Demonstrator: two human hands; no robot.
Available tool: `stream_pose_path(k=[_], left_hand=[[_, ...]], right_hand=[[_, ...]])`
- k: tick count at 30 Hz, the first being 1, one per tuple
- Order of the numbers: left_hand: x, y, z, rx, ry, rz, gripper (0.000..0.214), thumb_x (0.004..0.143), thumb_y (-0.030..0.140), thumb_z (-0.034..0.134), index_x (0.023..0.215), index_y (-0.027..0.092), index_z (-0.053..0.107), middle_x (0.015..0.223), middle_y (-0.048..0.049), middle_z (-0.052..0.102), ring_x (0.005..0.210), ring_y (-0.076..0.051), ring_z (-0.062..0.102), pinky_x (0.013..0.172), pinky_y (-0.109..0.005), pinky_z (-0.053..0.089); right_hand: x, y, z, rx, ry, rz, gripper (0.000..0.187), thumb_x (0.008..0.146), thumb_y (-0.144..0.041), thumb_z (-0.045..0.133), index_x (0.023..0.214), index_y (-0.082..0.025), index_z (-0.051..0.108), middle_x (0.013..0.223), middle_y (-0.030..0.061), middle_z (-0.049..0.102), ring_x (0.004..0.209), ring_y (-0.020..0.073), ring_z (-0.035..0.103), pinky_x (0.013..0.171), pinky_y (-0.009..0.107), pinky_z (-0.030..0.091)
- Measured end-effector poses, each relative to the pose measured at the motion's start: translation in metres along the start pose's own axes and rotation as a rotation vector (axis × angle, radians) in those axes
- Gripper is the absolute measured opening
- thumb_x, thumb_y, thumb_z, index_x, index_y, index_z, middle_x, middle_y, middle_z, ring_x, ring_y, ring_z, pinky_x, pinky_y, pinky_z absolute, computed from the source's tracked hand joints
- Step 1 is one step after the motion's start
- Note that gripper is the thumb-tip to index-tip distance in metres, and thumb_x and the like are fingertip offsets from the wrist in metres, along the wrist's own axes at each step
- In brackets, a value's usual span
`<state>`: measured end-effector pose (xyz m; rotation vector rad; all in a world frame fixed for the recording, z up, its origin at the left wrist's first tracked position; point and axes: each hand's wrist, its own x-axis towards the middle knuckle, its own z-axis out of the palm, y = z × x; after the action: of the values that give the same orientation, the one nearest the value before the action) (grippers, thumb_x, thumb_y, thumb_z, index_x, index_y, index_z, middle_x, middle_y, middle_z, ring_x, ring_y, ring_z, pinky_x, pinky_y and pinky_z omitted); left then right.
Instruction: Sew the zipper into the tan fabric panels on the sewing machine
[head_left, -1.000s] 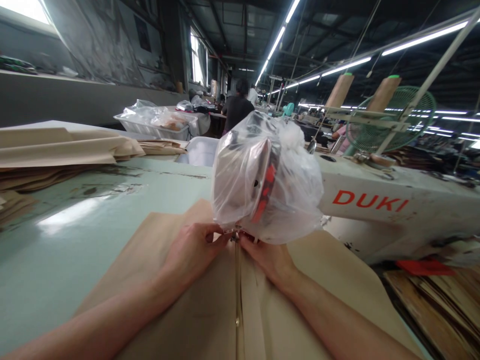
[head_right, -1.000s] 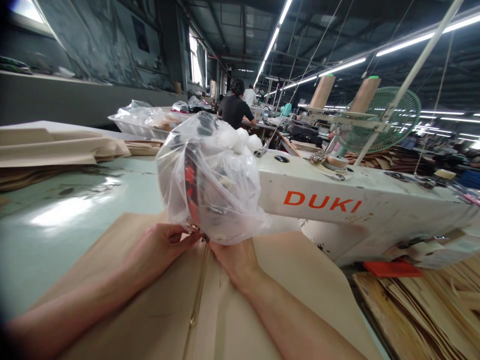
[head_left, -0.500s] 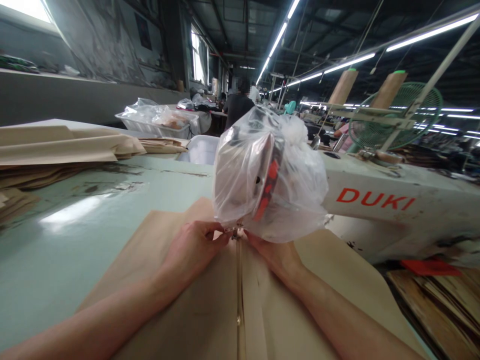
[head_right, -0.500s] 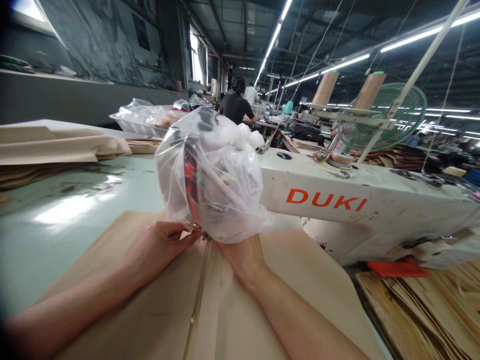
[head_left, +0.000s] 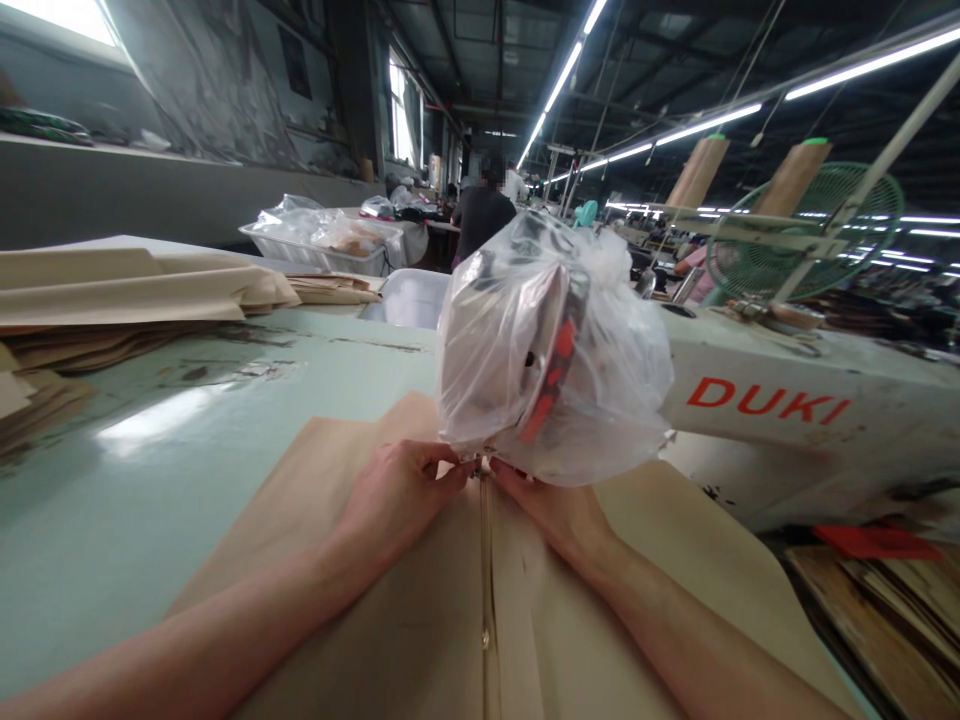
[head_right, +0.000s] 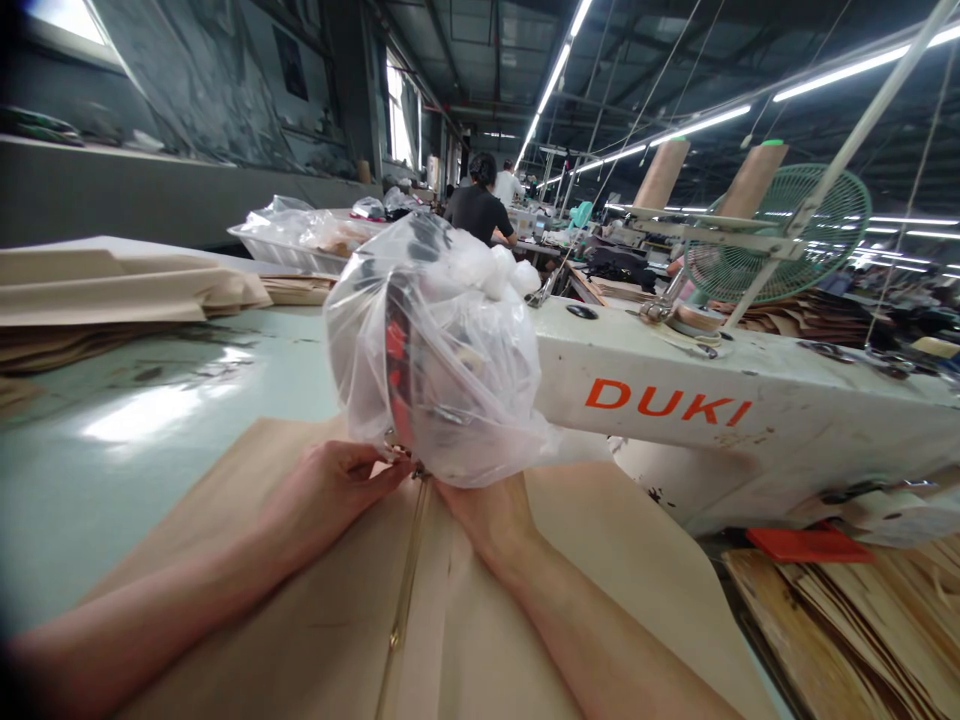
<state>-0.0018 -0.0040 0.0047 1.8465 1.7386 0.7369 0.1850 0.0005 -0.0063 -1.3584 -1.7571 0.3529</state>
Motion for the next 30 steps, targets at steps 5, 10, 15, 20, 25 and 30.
stream_pose_path(k=[5,10,15,20,25,30], left_hand=[[0.0,0.002,0.0,0.024,0.005,0.007,0.032,0.084,0.05,0.058,0.084,0.027,0.081,0.052,0.0032,0.049,0.055,-0.016,0.049,0.052,-0.027,0.025],[-0.001,0.003,-0.001,0.05,0.008,0.025,0.032,0.085,0.05,0.057,0.09,0.03,0.081,0.056,0.002,0.058,0.061,-0.019,0.058,0.055,-0.028,0.03],[-0.001,0.0,0.0,0.017,0.003,0.034,0.031,0.086,0.051,0.057,0.09,0.032,0.081,0.06,0.002,0.063,0.063,-0.02,0.061,0.056,-0.028,0.032],[0.001,-0.004,0.002,-0.053,0.001,0.033,0.031,0.085,0.051,0.059,0.088,0.03,0.081,0.065,0.0014,0.068,0.066,-0.021,0.062,0.058,-0.029,0.035],[0.001,-0.005,0.0,-0.103,-0.034,0.037,0.033,0.085,0.053,0.059,0.086,0.028,0.081,0.067,0.0014,0.069,0.066,-0.02,0.06,0.058,-0.028,0.036],[0.002,-0.003,-0.001,-0.121,-0.056,0.022,0.037,0.086,0.054,0.058,0.088,0.025,0.08,0.065,0.0008,0.065,0.065,-0.02,0.058,0.057,-0.028,0.034]], right_hand=[[-0.003,0.003,0.004,0.03,-0.09,0.01,0.021,0.084,-0.041,0.064,0.093,-0.025,0.075,0.081,0.0041,0.072,0.084,0.0249,0.067,0.091,0.039,0.052],[-0.005,0.002,0.006,-0.093,-0.13,-0.007,0.021,0.085,-0.036,0.063,0.096,-0.025,0.077,0.071,0.0017,0.067,0.067,0.0204,0.06,0.083,0.036,0.051],[-0.005,0.0,0.01,-0.119,-0.153,0.007,0.02,0.085,-0.031,0.065,0.099,-0.025,0.077,0.073,0.0016,0.068,0.064,0.0196,0.058,0.085,0.037,0.05],[-0.004,0.002,0.013,-0.13,-0.154,0.005,0.02,0.085,-0.03,0.065,0.1,-0.025,0.077,0.077,0.0021,0.069,0.067,0.0201,0.058,0.089,0.038,0.048],[-0.004,0.005,0.012,-0.129,-0.154,0.002,0.016,0.085,-0.032,0.064,0.093,-0.024,0.076,0.078,0.001,0.07,0.07,0.0197,0.059,0.089,0.036,0.048],[-0.005,-0.001,0.008,-0.141,-0.14,-0.005,0.016,0.086,-0.035,0.062,0.081,-0.026,0.073,0.074,-0.0003,0.07,0.066,0.0195,0.06,0.08,0.034,0.05]])
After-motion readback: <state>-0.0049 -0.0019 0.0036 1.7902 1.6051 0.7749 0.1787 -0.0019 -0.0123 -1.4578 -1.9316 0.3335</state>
